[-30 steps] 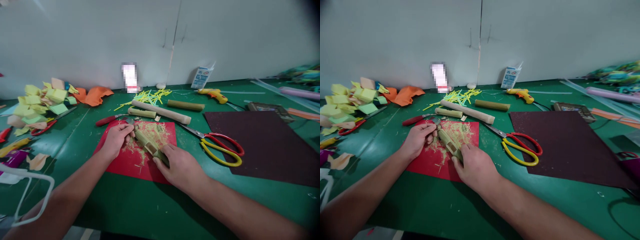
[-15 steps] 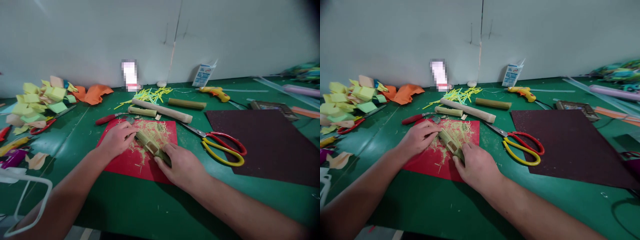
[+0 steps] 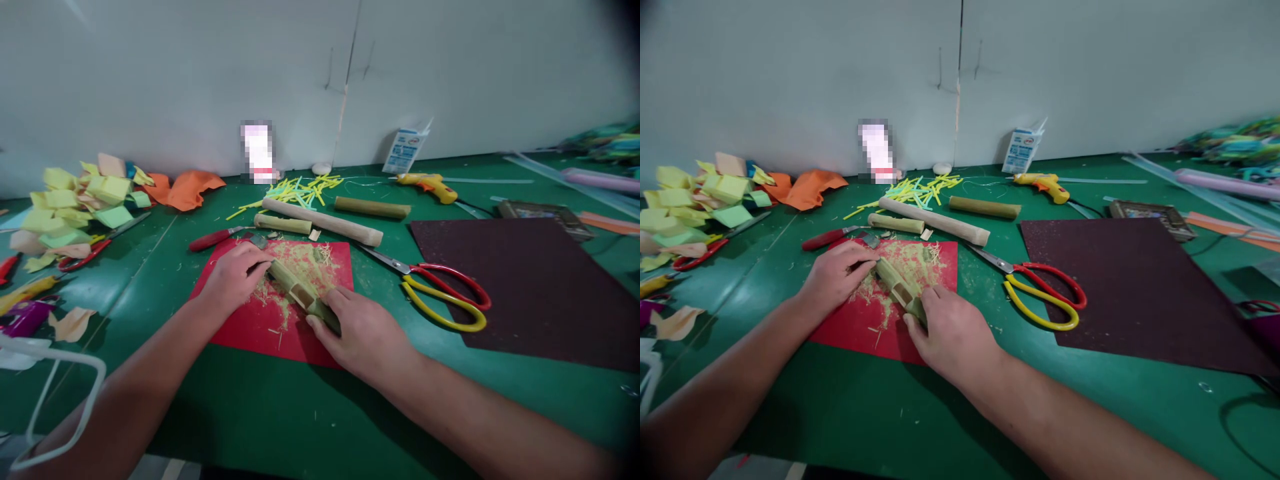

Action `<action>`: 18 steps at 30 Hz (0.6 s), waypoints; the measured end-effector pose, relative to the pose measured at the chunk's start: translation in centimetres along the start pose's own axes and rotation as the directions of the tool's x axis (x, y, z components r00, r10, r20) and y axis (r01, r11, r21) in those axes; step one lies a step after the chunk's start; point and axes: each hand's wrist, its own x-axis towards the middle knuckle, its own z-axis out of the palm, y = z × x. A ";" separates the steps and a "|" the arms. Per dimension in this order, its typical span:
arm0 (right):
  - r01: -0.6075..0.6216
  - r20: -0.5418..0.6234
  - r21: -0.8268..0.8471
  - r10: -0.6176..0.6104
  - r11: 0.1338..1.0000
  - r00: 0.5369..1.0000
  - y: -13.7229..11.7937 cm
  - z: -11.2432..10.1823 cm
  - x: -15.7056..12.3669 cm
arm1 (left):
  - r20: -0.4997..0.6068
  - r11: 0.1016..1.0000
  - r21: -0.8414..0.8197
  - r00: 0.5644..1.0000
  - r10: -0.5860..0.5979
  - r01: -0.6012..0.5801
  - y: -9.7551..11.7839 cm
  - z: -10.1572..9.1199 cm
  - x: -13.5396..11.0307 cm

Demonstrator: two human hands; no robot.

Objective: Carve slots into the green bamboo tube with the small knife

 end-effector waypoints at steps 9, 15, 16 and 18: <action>0.063 -0.083 -0.127 -0.073 0.990 0.994 0.0 0.3 -0.2 | 0.067 0.997 0.065 0.997 0.030 -0.034 0.8 -0.2 -0.1; 0.099 -0.092 -0.153 -0.114 0.983 0.989 0.0 0.5 -0.1 | 0.100 0.996 0.067 0.993 0.059 -0.066 1.2 -0.2 -0.3; 0.104 -0.094 -0.157 -0.120 0.982 0.988 0.0 0.4 -0.1 | 0.098 0.995 0.072 0.993 0.060 -0.067 1.2 -0.1 -0.3; 0.106 -0.094 -0.162 -0.122 0.981 0.988 0.0 0.4 -0.1 | 0.085 0.994 0.083 0.995 0.059 -0.066 1.2 -0.1 -0.2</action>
